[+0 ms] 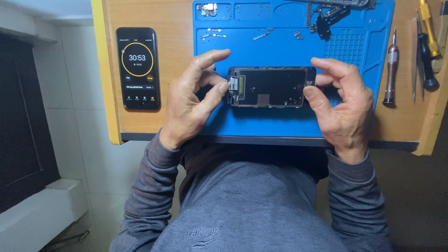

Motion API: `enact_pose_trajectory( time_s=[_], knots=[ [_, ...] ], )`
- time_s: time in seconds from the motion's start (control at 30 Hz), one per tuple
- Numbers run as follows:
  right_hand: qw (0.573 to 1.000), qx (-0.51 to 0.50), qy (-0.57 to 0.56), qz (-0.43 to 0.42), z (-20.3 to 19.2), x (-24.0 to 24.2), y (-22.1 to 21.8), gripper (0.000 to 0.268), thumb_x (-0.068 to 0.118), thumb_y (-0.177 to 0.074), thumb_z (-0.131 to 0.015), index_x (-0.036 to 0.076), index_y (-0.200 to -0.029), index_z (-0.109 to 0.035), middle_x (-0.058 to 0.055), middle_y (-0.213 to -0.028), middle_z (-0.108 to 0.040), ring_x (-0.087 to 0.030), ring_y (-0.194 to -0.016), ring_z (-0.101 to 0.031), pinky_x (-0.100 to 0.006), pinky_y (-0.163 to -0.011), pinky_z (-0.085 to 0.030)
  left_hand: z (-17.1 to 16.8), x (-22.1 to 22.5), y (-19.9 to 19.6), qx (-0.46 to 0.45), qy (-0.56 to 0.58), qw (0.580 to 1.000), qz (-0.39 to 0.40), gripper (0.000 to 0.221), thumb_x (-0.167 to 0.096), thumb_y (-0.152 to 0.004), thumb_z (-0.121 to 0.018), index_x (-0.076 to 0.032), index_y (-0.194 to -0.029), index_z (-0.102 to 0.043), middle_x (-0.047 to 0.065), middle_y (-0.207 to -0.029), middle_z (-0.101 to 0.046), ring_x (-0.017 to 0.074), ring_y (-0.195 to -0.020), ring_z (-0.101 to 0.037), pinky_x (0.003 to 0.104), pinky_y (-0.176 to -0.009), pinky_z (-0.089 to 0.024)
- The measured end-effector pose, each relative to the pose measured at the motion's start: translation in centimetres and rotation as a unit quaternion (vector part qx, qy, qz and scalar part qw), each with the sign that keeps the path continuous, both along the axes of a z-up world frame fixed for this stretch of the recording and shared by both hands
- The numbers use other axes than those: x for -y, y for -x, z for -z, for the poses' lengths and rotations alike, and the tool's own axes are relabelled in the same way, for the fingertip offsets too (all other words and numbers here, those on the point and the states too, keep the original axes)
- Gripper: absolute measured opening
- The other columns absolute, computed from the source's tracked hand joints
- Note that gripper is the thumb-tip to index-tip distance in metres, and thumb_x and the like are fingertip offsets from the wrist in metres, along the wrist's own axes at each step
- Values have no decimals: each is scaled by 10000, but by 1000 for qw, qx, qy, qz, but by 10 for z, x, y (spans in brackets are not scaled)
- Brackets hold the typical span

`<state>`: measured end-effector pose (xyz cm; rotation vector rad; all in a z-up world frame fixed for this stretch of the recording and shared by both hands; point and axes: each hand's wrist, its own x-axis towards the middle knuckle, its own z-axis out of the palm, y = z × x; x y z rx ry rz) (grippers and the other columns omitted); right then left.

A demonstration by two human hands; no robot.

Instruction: Disassembling a mobile phone by removing internal screws using tweezers on a repair mat.

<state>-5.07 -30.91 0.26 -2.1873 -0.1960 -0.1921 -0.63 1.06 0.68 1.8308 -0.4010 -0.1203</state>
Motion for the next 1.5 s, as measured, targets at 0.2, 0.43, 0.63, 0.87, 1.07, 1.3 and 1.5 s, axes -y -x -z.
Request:
enact_pose_trajectory(
  time_s=[0.2, 0.43, 0.63, 0.87, 1.07, 1.3, 1.5],
  knots=[
    [1000, 2, 11, 2, 2, 1, 0, 431, 192, -1198, -761, -58, -1542, -691, -201, -1263, -745, -298, -1177, -740, -424, -1086, -612, -2, -1, 0, -23, 23, 999, 2, 447, -144, -1200, -671, -88, -1629, -555, 12, -1004, -712, 131, -1006, -697, 331, -1153, -565],
    [1000, 0, 6, 4, 2, 0, -1, 379, 80, -1190, -791, -57, -1534, -710, -152, -1157, -706, -264, -1112, -697, -432, -1129, -603, -3, -1, -1, -17, 26, 999, 8, 454, -174, -1196, -695, -91, -1620, -553, 26, -1042, -766, 143, -1043, -769, 340, -1165, -595],
    [1000, -1, 23, 5, 1, 1, -1, 377, 76, -1183, -791, -45, -1535, -729, -147, -1155, -730, -270, -1114, -714, -429, -1089, -591, -1, 0, -1, -2, -5, 1000, 11, 467, -135, -1188, -704, -93, -1625, -545, -16, -1005, -765, 134, -1024, -775, 344, -1132, -607],
    [1000, 5, 12, -25, -2, 1, -2, 510, 239, -1160, -772, -52, -1566, -664, -218, -1382, -714, -320, -1184, -708, -433, -1064, -601, -1, 0, 0, -13, 12, 1000, -1, 460, -176, -1193, -716, -97, -1615, -551, 14, -1019, -785, 140, -1049, -763, 359, -1184, -574],
    [996, 4, 28, -80, -7, 3, -5, 749, 275, -1060, -879, -28, -1667, -561, -242, -1469, -638, -376, -1241, -639, -473, -1114, -578, 4, 6, 0, -23, 59, 998, -26, 418, -179, -1203, -706, -92, -1583, -555, -18, -1006, -736, 93, -1005, -707, 404, -1286, -510],
    [997, -6, 35, -61, -1, 6, -4, 792, 261, -1047, -903, 0, -1699, -537, -223, -1478, -652, -365, -1288, -654, -464, -1123, -592, 3, 7, -1, -7, 39, 998, -41, 413, -205, -1198, -720, -68, -1556, -564, 15, -1021, -767, 119, -1020, -720, 374, -1236, -536],
    [997, 1, 41, -61, 2, 8, -3, 823, 295, -1054, -902, 9, -1722, -515, -225, -1542, -645, -355, -1319, -658, -463, -1133, -599, 5, 6, -1, -8, 41, 999, -34, 408, -207, -1200, -714, -74, -1554, -562, 9, -1011, -759, 114, -1010, -716, 372, -1238, -522]
  ],
)
